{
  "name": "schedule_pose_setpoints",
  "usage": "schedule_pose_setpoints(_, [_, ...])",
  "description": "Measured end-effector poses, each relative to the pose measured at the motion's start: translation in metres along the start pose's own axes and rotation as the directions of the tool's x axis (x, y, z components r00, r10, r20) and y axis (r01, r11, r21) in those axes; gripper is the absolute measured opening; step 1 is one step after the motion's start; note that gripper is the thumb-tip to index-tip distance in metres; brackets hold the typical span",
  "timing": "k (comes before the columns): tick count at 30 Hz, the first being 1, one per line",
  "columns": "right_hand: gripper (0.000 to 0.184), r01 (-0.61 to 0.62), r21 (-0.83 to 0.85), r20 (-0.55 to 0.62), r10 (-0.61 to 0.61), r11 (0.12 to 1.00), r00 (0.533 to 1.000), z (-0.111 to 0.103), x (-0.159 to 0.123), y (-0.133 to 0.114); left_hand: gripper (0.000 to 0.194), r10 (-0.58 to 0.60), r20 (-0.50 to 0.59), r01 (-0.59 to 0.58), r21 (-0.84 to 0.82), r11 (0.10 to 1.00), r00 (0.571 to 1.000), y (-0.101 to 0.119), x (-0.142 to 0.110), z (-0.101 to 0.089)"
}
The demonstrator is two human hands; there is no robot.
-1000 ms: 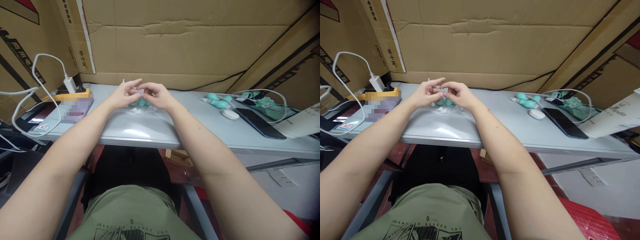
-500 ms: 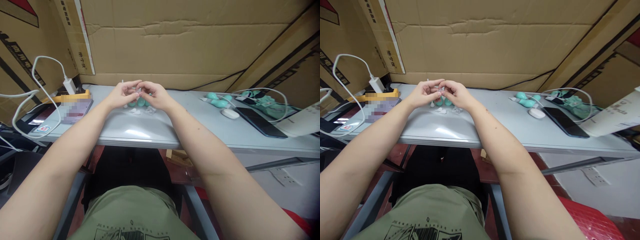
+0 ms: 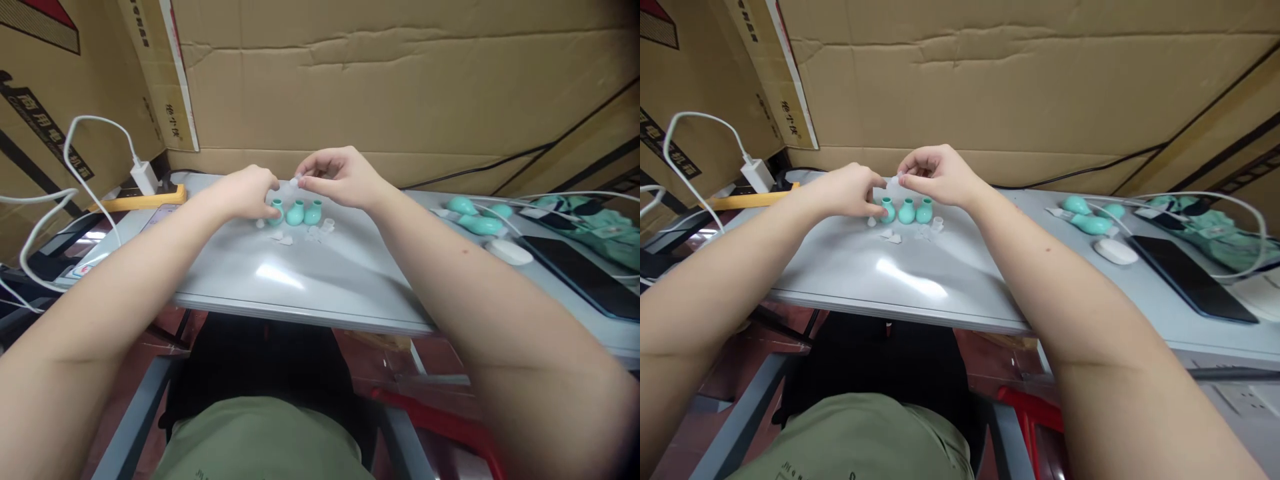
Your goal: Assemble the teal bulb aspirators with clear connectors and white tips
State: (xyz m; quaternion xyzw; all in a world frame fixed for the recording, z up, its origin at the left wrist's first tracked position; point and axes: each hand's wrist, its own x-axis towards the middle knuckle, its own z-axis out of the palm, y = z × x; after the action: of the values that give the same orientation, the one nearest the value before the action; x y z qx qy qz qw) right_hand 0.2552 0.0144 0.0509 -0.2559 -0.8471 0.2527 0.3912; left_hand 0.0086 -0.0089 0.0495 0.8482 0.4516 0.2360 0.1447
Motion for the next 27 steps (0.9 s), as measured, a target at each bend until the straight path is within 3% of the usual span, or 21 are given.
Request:
schedule_pose_setpoints(3, [0.023,0.002,0.012,-0.045,-0.002,1.0,0.999,0.001,0.002,0.005,0.025,-0.049,-0.006,0.049,0.091,0.995,0.999,-0.002,0.002,0.012])
schedule_pose_setpoints(7, [0.014,0.037,-0.058,-0.093,-0.042,0.998,0.995,0.007,-0.002,0.01,0.01,-0.1,0.066,0.086,0.185,0.979,0.993,0.002,-0.003,0.024])
schedule_pose_setpoints(14, [0.015,0.064,-0.09,-0.208,-0.081,0.994,0.975,0.016,-0.019,0.028,0.017,-0.086,-0.038,0.087,0.015,0.996,0.996,0.002,-0.014,0.032])
schedule_pose_setpoints(22, [0.017,0.091,-0.157,-0.212,-0.123,0.983,0.969,0.026,-0.037,0.029,0.019,-0.005,-0.179,-0.01,-0.085,0.996,0.984,-0.004,-0.023,0.041])
schedule_pose_setpoints(27, [0.018,0.127,-0.166,-0.241,-0.165,0.978,0.957,0.025,-0.036,0.033,0.024,-0.035,-0.202,0.011,-0.116,0.993,0.979,-0.002,-0.026,0.045])
